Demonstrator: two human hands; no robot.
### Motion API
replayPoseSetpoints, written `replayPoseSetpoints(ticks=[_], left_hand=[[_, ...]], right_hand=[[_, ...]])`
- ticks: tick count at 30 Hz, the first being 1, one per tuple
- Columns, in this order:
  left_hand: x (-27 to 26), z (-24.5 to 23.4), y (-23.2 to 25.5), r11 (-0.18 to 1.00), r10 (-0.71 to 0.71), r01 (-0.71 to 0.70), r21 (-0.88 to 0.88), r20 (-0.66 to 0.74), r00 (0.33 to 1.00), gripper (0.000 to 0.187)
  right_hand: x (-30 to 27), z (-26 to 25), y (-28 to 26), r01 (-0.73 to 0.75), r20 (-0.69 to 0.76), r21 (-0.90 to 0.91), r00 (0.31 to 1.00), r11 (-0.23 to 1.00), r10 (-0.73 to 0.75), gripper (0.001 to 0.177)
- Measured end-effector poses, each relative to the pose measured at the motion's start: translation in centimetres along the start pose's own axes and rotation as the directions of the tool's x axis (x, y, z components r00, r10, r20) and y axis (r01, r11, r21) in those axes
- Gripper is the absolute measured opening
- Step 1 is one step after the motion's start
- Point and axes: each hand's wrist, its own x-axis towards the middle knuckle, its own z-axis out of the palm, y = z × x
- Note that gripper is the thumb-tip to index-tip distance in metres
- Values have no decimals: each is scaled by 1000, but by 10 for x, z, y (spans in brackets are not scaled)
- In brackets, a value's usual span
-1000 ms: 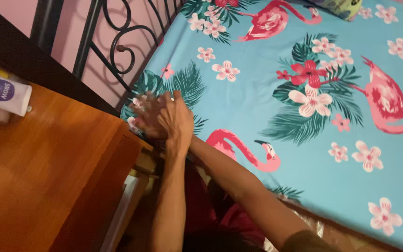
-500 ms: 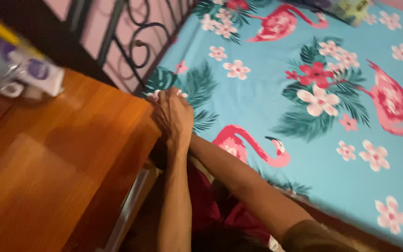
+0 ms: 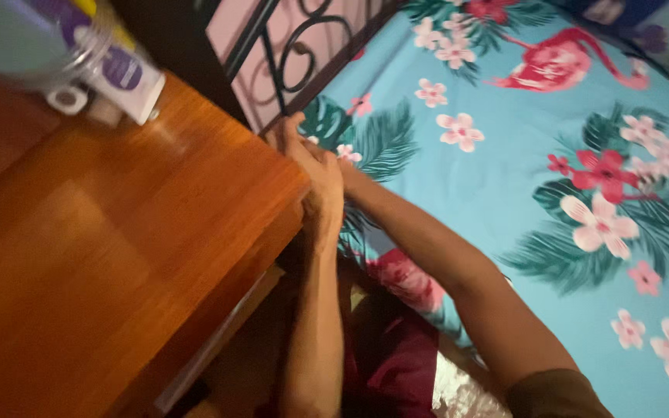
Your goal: The person cleans various grooming tools and toiletries on a dresser using a white cloth, wipes the surface of the dresser, and then smooths the bedsheet on an adjacent bed.
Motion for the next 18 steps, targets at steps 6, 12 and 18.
replayPoseSetpoints(ticks=[6, 12, 18], left_hand=[[-26, 23, -49, 996, -67, 75, 37, -179, 982, 61], [-25, 51, -72, 943, -302, 322, 85, -194, 933, 50], [-13, 39, -52, 825, -272, 350, 443, -231, 934, 35]], right_hand=[[77, 9, 68, 416, -25, 240, 906, 877, -423, 34], [93, 26, 80, 290, 72, 339, 941, 895, -332, 14], [89, 24, 71, 382, 24, 179, 919, 906, -393, 16]])
